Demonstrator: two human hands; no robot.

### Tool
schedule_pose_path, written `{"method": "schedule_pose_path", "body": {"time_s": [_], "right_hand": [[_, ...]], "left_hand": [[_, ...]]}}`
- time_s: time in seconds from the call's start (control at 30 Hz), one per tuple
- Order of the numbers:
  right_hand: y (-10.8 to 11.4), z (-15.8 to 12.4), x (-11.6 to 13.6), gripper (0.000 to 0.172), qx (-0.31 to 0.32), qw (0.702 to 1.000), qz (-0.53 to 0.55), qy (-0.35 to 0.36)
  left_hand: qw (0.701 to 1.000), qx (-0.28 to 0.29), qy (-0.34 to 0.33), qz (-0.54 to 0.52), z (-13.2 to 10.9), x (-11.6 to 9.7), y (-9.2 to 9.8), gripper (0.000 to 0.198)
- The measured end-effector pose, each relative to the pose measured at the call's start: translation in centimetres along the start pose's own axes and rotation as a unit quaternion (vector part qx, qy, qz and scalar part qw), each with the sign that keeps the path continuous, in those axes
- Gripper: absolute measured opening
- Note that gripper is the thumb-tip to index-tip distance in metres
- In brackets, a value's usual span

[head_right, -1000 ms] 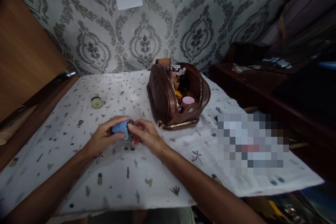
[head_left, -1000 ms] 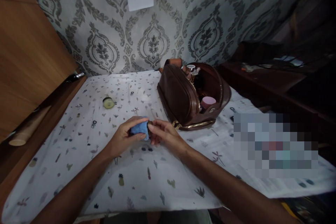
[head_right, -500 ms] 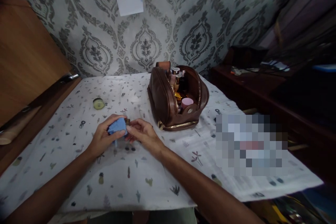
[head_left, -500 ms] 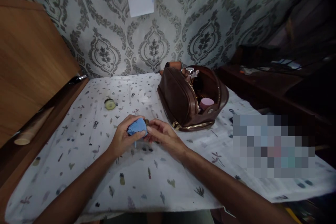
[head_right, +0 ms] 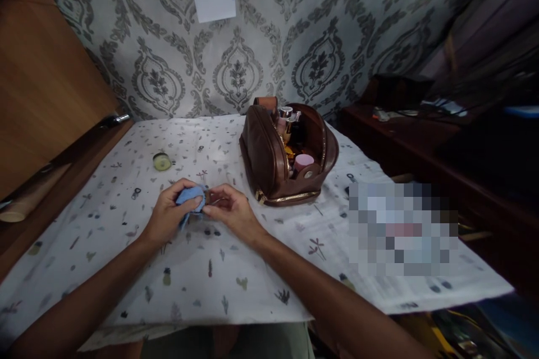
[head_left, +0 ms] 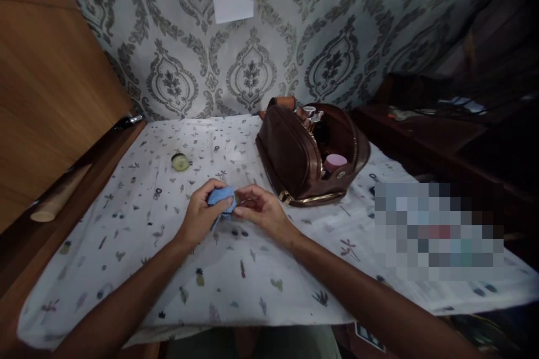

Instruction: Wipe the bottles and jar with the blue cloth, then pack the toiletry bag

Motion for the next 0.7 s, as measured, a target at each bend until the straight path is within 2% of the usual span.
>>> {"method": "schedule_pose_path", "body": {"time_s": [0.27,0.4,0.7], "right_hand": [[-1.0,-0.1,0.2,0.047,0.029,0.999,-0.040,0.018],[-1.3,-0.4,0.1,0.046,0.041,0.998,-0.052,0.005],[-1.3,-0.5,-0.5,0.046,0.062,0.996,-0.059,-0.009]], "left_hand": [[0.999,-0.019,0.006,-0.040,-0.2,0.5,0.2,0.014],[0.998,-0.021,0.019,-0.064,0.0,0.7,0.3,0.015],[0.974,-0.026,0.122,-0.191,0.1,2.3,-0.2,0.026]]}}
Point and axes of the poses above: each hand's wrist, its own z-axis towards the middle knuckle, its own y-axis out of the back of the hand, x = y × z, the point moved 7 cm from there along z, towards the middle knuckle, and after that the axes turned 12 degrees about x, right-handed, at the moved point
